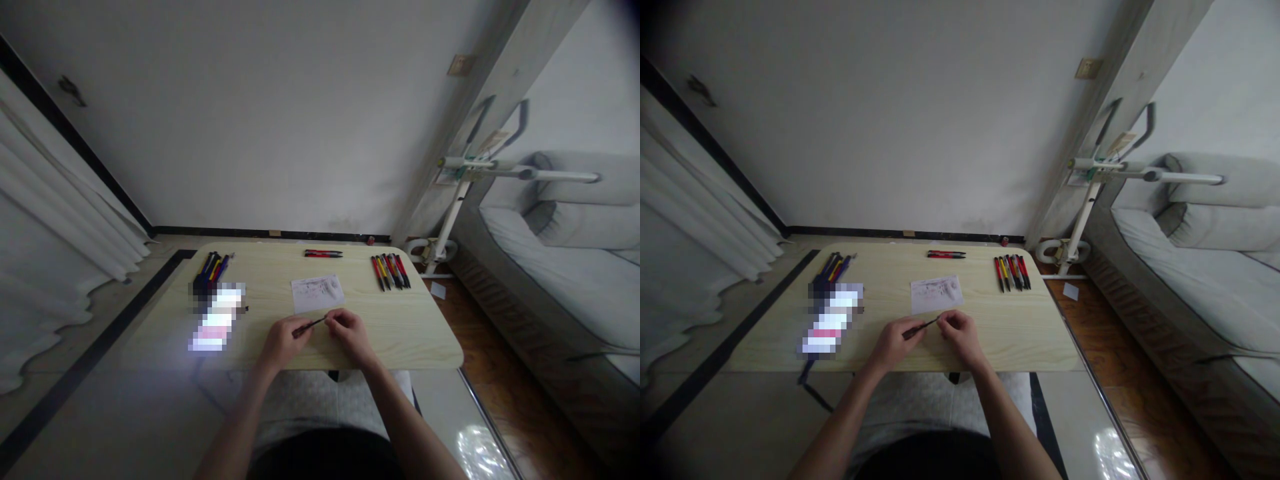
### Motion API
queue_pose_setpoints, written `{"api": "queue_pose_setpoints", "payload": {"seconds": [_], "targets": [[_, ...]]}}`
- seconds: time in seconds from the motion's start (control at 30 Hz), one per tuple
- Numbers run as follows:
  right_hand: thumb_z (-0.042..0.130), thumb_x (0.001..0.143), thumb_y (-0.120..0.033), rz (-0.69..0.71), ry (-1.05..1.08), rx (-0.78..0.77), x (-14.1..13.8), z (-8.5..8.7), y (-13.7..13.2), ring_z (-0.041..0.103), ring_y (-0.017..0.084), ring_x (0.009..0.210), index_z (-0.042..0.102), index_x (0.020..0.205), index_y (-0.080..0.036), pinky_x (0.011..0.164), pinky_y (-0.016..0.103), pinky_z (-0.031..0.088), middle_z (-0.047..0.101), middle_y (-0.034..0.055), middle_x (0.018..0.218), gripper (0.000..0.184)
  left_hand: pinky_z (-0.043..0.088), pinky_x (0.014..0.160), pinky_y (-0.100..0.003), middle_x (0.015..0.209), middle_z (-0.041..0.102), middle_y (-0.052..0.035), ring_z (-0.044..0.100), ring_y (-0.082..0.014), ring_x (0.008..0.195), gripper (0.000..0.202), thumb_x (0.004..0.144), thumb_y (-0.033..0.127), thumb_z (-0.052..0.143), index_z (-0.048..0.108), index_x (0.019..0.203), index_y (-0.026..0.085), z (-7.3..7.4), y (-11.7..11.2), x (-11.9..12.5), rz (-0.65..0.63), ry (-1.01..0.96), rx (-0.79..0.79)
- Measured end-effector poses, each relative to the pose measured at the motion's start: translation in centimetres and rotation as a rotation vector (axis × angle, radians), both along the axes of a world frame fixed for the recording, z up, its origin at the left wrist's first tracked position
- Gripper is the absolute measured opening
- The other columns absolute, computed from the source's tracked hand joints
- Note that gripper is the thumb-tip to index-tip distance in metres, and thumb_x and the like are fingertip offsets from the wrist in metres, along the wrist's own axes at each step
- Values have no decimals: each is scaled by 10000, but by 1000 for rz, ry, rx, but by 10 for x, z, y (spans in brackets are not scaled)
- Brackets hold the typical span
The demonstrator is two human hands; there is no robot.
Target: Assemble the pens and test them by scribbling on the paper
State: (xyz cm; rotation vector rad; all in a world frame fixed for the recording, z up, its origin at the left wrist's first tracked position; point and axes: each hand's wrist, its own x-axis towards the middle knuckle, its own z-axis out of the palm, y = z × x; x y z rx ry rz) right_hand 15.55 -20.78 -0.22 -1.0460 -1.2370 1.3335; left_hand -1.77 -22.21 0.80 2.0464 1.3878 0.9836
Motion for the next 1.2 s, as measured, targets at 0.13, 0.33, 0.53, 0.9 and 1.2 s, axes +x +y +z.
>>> {"api": "queue_pose_setpoints", "payload": {"seconds": [0.13, 0.33, 0.53, 0.9, 1.2], "targets": [[613, 683, -306, 3, -3, -3, 0, 1, 0, 445, 99, 500, 611, 719, -176, 490, 225, 339, 519, -32, 553, 135, 470, 660, -233, 809, 672, -36, 605, -146, 711, 173, 751, 218, 533, 657, 869, 192, -1, 0, 0, 11, -6, 7], [601, 701, -300, 6, -8, 7, 0, 1, 0, 440, 98, 496, 605, 722, -173, 493, 224, 337, 509, -34, 542, 129, 469, 672, -232, 824, 676, -31, 610, -145, 731, 167, 756, 210, 538, 655, 873, 192, -1, 0, 0, 1, -6, 18], [594, 702, -297, 9, -11, 16, 0, 0, 0, 443, 96, 496, 599, 726, -170, 486, 215, 338, 508, -36, 546, 130, 465, 616, -227, 770, 674, -28, 605, -144, 682, 155, 772, 241, 530, 657, 835, 179, -1, 1, 0, 6, 30, -14], [582, 699, -323, 15, -48, 15, -1, 5, -1, 440, 97, 489, 594, 716, -167, 478, 216, 340, 500, -34, 537, 157, 476, 694, -255, 833, 678, -42, 617, -165, 751, 200, 777, 292, 530, 664, 882, 188, -6, 2, -2, -8, 16, -2], [584, 702, -301, 12, -26, 29, -2, 2, 0, 439, 93, 483, 587, 706, -168, 476, 212, 335, 498, -43, 535, 133, 478, 719, -253, 899, 684, -34, 624, -175, 806, 245, 782, 340, 524, 659, 932, 203, -10, 3, -4, -4, -2, -35]]}}
